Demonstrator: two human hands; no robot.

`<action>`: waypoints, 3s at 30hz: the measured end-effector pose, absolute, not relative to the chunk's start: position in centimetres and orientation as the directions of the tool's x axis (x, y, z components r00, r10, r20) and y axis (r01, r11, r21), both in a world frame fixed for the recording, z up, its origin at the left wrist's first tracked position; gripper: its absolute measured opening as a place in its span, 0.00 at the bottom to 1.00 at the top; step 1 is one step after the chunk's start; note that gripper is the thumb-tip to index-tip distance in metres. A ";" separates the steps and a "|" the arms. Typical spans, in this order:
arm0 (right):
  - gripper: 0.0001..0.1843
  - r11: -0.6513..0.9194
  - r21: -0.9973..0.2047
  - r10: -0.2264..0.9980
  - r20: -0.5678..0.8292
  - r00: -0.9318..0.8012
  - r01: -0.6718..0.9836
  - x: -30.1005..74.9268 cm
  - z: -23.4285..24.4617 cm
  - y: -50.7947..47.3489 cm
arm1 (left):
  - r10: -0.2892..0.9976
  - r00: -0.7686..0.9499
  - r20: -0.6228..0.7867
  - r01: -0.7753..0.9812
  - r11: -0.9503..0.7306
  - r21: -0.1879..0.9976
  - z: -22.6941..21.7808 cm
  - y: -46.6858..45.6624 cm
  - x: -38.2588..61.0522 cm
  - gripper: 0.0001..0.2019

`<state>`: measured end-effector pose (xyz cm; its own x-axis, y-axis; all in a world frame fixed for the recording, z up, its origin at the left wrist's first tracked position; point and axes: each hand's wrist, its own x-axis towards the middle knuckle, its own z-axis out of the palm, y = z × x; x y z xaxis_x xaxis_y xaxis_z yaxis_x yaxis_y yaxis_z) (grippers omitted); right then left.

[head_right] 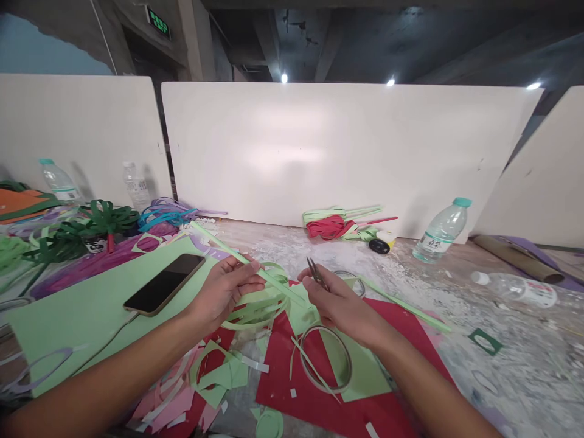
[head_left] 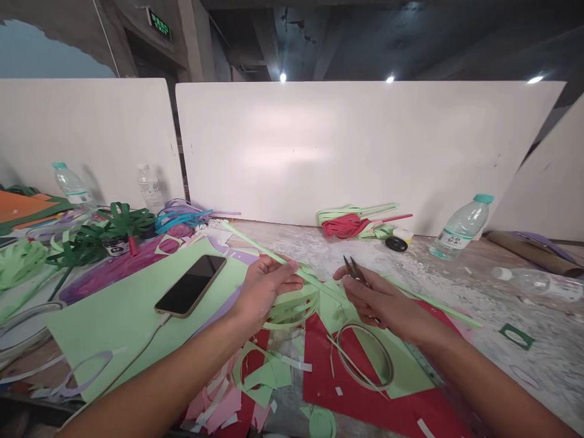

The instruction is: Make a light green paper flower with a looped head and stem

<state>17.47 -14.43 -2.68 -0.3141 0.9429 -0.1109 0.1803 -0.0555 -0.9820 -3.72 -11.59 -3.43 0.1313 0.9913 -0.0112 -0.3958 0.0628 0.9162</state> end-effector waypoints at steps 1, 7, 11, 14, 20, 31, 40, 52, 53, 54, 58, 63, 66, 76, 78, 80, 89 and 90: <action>0.21 -0.029 -0.973 0.951 -0.099 -0.294 0.231 17.3 -2.6 -14.6 | 0.990 0.138 -0.016 -0.391 0.069 0.918 -3.4 -11.6 -3.7 0.12; 0.21 0.122 -0.901 0.962 0.003 -0.274 0.417 17.0 -1.8 -15.6 | 0.981 0.191 0.037 -0.413 0.046 0.910 -3.3 -11.9 -3.5 0.11; 0.17 0.379 -0.659 0.925 0.254 -0.282 0.650 17.4 -1.0 -16.0 | 0.989 0.133 0.060 -0.383 -0.005 0.924 -3.4 -11.8 -3.6 0.14; 0.17 0.486 -0.541 0.873 0.334 -0.355 0.686 17.4 -0.9 -16.2 | 0.995 0.049 0.085 -0.287 -0.067 0.956 -3.6 -11.8 -3.6 0.17; 0.21 0.556 -0.284 0.821 0.332 -0.463 0.781 16.2 -2.0 -16.9 | 0.982 0.078 0.171 -0.214 -0.151 0.965 -3.9 -12.0 -3.4 0.13; 0.21 0.516 -0.084 0.802 0.395 -0.447 0.852 15.7 -2.1 -17.2 | 0.976 0.134 0.169 -0.280 -0.126 0.952 -3.6 -12.5 -3.1 0.11; 0.22 0.493 -0.028 0.791 0.429 -0.435 0.869 16.4 -2.2 -16.7 | 0.950 0.232 0.208 -0.333 -0.124 0.935 -3.5 -12.7 -3.2 0.10; 0.20 0.540 0.029 0.709 0.524 -0.473 0.841 16.3 -2.3 -16.7 | 0.945 0.286 0.158 -0.247 -0.086 0.965 -3.5 -13.2 -3.0 0.14; 0.20 0.540 0.041 0.701 0.530 -0.477 0.840 16.3 -2.3 -16.7 | 0.943 0.290 0.160 -0.254 -0.085 0.963 -3.5 -13.3 -2.9 0.14; 0.19 0.540 0.051 0.696 0.535 -0.480 0.840 16.3 -2.3 -16.7 | 0.942 0.292 0.163 -0.261 -0.086 0.962 -3.5 -13.3 -2.9 0.13; 0.17 0.551 0.082 0.657 0.571 -0.492 0.831 16.2 -2.3 -16.7 | 0.936 0.290 0.198 -0.277 -0.116 0.954 -3.5 -13.3 -2.9 0.11; 0.15 0.552 0.131 0.608 0.613 -0.505 0.824 16.2 -2.5 -16.6 | 0.933 0.288 0.218 -0.264 -0.141 0.954 -3.4 -13.2 -2.9 0.11; 0.15 0.557 0.153 0.584 0.627 -0.516 0.817 16.2 -2.5 -16.6 | 0.935 0.281 0.215 -0.244 -0.147 0.959 -3.4 -13.2 -2.9 0.11; 0.14 0.561 0.185 0.545 0.651 -0.528 0.807 16.2 -2.5 -16.6 | 0.945 0.254 0.206 -0.201 -0.157 0.967 -3.1 -13.3 -2.9 0.14; 0.14 0.562 0.185 0.546 0.649 -0.530 0.806 16.3 -2.5 -16.7 | 0.946 0.253 0.201 -0.188 -0.155 0.970 -3.2 -13.3 -2.9 0.13; 0.14 0.565 0.185 0.546 0.647 -0.532 0.804 16.3 -2.5 -16.7 | 0.947 0.259 0.191 -0.171 -0.150 0.974 -3.3 -13.2 -3.0 0.12; 0.15 0.571 0.200 0.550 0.627 -0.551 0.797 16.3 -2.4 -16.8 | 0.939 0.298 0.171 -0.110 -0.145 0.983 -3.6 -12.9 -3.4 0.10; 0.15 0.567 0.201 0.548 0.632 -0.548 0.799 16.3 -2.4 -16.8 | 0.935 0.311 0.173 -0.108 -0.146 0.983 -3.6 -12.9 -3.5 0.10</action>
